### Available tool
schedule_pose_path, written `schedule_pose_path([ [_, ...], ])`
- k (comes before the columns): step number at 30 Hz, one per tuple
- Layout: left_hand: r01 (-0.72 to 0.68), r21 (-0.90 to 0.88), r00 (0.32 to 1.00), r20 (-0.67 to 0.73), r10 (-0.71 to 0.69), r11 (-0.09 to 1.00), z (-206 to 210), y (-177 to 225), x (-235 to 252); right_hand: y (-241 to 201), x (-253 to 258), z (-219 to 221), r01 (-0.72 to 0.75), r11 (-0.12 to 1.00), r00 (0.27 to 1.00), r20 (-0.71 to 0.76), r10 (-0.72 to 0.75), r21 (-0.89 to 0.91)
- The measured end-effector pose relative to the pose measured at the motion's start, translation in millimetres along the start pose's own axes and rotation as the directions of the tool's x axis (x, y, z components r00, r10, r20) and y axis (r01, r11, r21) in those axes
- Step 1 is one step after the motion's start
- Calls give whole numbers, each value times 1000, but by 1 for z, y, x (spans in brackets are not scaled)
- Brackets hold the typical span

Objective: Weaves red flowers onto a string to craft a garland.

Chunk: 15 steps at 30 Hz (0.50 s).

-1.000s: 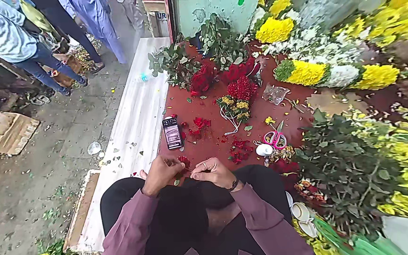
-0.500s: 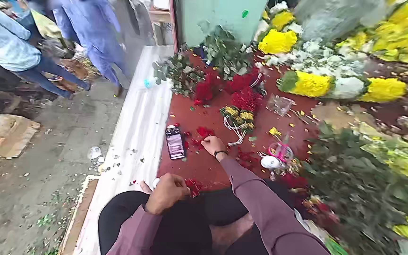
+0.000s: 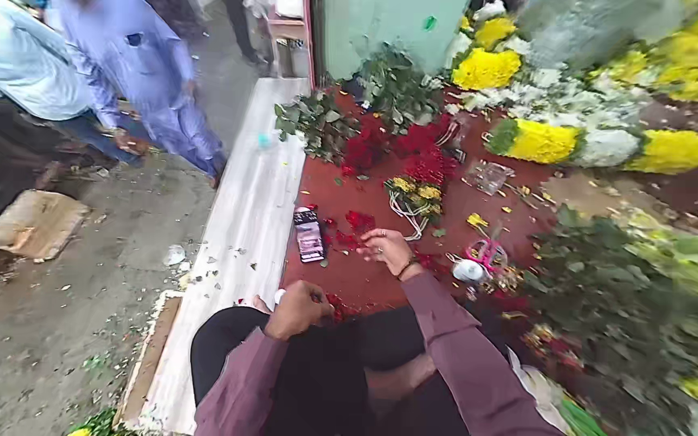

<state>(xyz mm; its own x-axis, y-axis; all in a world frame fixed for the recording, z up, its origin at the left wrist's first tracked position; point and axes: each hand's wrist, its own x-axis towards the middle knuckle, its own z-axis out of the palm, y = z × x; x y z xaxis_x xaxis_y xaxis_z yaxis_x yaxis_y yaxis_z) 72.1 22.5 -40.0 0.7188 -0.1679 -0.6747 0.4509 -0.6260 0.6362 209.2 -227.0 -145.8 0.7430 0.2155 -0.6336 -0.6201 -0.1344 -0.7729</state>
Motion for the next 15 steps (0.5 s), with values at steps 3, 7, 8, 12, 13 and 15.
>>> schedule_pose_path([
  [3, -40, 38, 999, -18, 41, 998, -3, 0, 5, 4, -27, -2, 102, 994, 994, -36, -100, 48],
  [7, -32, 53, 999, -16, 33, 998, -3, -2, 9, 10, -47, -1, 114, 982, 993, -35, -110, 152],
  [8, -22, 60, 1000, -14, 23, 998, -2, -2, 10, 10, -48, 0, 102, 981, 995, -36, -98, 162],
  [12, 36, 87, 999, -1, -36, 996, 1, -1, 10, 3, -49, 3, 103, 986, 995, -23, -101, 135],
  [13, 42, 88, 999, -5, -42, 995, 2, -1, 10, 3, -48, 3, 122, 986, 993, -15, -121, 117],
  [15, 45, 95, 999, -14, -44, 994, 1, 0, 10, 4, -48, 2, 169, 980, 986, -7, -169, 108],
])
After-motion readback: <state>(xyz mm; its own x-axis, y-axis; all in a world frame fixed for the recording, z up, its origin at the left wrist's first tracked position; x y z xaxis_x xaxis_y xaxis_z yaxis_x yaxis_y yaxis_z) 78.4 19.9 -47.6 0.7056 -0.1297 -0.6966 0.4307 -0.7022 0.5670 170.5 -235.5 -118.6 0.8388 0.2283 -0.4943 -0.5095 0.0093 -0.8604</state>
